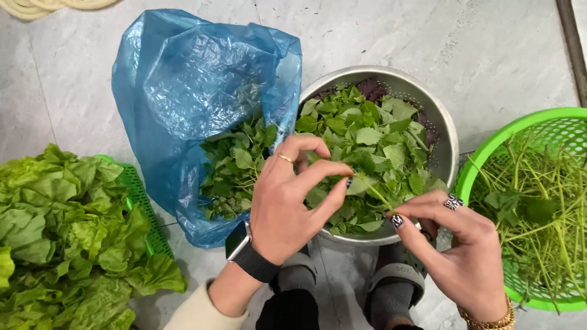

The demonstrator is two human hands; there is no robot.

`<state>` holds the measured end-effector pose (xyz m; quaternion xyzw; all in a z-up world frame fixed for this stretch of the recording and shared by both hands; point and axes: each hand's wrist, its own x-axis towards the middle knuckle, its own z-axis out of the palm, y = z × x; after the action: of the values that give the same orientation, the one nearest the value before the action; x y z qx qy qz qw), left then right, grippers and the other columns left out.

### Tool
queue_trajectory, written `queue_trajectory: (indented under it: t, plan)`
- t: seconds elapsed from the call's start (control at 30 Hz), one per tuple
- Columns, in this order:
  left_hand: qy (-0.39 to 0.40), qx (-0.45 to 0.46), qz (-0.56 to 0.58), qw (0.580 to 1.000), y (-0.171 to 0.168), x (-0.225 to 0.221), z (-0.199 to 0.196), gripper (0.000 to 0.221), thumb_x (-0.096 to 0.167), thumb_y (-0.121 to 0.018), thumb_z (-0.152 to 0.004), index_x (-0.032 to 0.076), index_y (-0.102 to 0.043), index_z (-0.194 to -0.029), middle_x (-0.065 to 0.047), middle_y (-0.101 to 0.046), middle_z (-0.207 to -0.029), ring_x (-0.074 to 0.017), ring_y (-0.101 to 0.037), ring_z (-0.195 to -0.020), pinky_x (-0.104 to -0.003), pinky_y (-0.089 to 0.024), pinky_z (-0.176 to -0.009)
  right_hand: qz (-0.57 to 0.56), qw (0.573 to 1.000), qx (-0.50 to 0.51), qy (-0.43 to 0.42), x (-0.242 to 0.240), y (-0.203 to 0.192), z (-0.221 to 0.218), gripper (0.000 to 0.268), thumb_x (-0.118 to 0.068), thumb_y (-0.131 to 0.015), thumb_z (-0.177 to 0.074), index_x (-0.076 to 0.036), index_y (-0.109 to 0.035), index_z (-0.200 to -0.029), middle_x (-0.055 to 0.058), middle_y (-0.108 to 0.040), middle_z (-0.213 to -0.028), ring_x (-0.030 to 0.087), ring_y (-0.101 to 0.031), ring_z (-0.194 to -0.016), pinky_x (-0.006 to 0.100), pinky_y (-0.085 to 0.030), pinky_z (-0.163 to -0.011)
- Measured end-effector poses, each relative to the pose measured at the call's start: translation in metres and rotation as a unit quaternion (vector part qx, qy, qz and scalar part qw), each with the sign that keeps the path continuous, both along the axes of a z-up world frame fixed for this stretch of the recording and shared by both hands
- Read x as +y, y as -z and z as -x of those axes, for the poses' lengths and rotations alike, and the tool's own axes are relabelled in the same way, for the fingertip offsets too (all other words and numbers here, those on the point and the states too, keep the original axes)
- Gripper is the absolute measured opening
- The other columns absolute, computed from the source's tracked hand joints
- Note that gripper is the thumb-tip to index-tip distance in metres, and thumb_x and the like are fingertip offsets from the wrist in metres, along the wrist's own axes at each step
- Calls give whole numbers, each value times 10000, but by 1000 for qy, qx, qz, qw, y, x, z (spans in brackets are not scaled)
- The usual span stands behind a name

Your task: Plucking leaves from herb stems and sorting them into containers.

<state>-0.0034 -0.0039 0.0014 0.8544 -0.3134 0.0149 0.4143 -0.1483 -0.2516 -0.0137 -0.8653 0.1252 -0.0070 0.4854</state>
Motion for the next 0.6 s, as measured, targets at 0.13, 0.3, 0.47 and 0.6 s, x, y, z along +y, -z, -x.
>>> queue_trajectory:
  t: [0.13, 0.3, 0.47, 0.6]
  plan:
    - [-18, 54, 34, 998, 7, -1, 4, 60, 140, -850, -1130, 121, -875, -1181, -87, -646, -1310, -276, -655, -1098, -448, -580, -984, -10, 1000, 2, 13, 2, -7, -4, 106, -80, -910, -1026, -114, -983, -1095, 7, -935, -1072, 103, -661, -752, 269, -541, -754]
    - [-49, 253, 123, 959, 33, -2, 5, 95, 225, -838, -1145, 204, -898, -1215, -19, -630, -1296, -167, -612, -1045, -357, -530, -943, 9, 1000, -24, 16, -24, -13, 5, 69, -50, -897, -1064, -83, -942, -1106, 25, -904, -1064, 114, -676, -808, 273, -553, -799]
    - [-79, 299, 55, 949, 57, 23, 1, 459, 316, -695, -1256, 151, -824, -1664, 26, -591, -1118, -115, -467, -858, -283, -414, -739, 152, 985, 12, 76, -121, -3, 53, 110, 96, -824, -1318, 65, -888, -1402, 188, -827, -1246, 241, -667, -1027, 356, -524, -940]
    - [-122, 265, 42, 956, 61, 70, 9, 364, 199, -770, -1234, 94, -884, -1563, -25, -726, -1104, -161, -542, -866, -361, -440, -717, 237, 970, 32, 50, -239, 80, 121, 468, 73, -890, -1347, 132, -790, -1800, 277, -758, -1605, 340, -530, -1100, 473, -475, -1017]
